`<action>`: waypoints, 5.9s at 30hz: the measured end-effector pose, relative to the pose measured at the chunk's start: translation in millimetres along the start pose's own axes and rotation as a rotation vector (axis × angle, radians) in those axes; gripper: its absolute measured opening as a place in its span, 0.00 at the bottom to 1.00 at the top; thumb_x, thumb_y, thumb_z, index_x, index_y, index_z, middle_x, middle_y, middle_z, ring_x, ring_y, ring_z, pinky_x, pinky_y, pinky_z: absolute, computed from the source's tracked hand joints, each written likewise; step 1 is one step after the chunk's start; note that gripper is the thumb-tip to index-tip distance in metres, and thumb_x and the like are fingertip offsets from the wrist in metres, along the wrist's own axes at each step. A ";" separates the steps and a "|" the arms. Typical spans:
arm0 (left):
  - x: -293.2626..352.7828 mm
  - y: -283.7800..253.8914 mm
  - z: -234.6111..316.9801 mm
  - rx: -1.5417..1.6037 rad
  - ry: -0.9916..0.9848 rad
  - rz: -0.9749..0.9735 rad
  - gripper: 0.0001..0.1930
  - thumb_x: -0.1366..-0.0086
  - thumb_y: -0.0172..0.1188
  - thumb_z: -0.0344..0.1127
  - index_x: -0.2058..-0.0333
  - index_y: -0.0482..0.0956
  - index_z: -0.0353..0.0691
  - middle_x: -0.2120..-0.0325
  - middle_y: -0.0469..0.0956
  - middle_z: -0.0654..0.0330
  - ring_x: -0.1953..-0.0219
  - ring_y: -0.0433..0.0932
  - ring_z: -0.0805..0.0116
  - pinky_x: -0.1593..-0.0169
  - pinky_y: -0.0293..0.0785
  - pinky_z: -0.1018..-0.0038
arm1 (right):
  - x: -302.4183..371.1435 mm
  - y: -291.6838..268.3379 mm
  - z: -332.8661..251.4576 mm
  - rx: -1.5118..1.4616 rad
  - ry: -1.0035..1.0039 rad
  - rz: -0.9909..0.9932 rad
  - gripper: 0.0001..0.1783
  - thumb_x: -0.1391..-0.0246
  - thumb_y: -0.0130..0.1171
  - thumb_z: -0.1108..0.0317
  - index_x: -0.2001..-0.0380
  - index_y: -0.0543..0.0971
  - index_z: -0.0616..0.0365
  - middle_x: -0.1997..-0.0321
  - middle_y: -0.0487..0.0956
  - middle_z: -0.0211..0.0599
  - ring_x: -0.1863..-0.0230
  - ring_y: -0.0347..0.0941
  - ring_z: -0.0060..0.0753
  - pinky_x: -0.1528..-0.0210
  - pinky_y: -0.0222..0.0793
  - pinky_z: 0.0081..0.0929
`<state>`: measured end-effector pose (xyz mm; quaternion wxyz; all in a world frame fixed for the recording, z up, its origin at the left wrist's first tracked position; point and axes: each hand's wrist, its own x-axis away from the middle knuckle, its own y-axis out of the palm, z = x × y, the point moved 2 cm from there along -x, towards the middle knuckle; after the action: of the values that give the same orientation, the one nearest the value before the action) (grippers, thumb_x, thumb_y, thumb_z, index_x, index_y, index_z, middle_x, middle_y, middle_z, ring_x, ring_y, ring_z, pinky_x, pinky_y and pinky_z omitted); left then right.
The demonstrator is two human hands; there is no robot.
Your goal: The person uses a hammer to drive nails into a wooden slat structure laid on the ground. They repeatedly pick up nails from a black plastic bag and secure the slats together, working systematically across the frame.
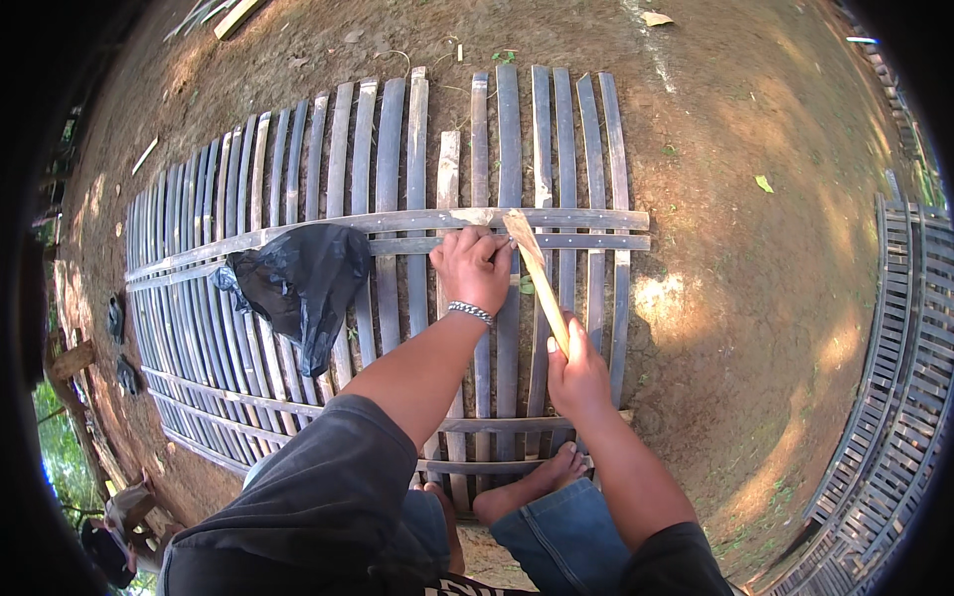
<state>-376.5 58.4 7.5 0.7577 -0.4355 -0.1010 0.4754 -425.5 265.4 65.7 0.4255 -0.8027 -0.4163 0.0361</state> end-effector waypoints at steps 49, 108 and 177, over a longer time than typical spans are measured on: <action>-79.9 -7.4 -42.9 -0.312 0.084 -0.183 0.25 0.26 0.46 0.48 0.36 0.68 0.42 0.32 0.62 0.50 0.25 0.51 0.52 0.25 0.37 0.41 | -5.4 -5.3 3.8 -0.060 0.012 -0.005 0.26 0.33 0.53 0.65 0.36 0.66 0.63 0.49 0.78 0.62 0.51 0.78 0.63 0.49 0.74 0.45; -71.6 -38.3 -37.6 -0.035 0.105 -0.222 0.24 0.27 0.51 0.45 0.38 0.68 0.39 0.33 0.64 0.48 0.26 0.52 0.52 0.24 0.36 0.44 | 80.1 -85.9 61.8 0.185 0.134 -0.243 0.28 0.36 0.54 0.66 0.34 0.64 0.54 0.46 0.77 0.62 0.47 0.74 0.69 0.46 0.72 0.55; -23.2 -207.4 -220.6 -0.414 -0.378 -0.378 0.15 0.43 0.63 0.31 0.55 0.84 0.43 0.60 0.83 0.42 0.55 0.82 0.41 0.50 0.78 0.51 | -27.3 -0.1 -69.5 -0.061 -0.162 0.144 0.25 0.34 0.51 0.66 0.36 0.65 0.59 0.50 0.79 0.63 0.52 0.78 0.67 0.51 0.75 0.53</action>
<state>-132.5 -119.7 37.9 0.6958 -0.4580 -0.4130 0.3680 -414.7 200.9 101.8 0.3624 -0.8376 -0.3912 0.1187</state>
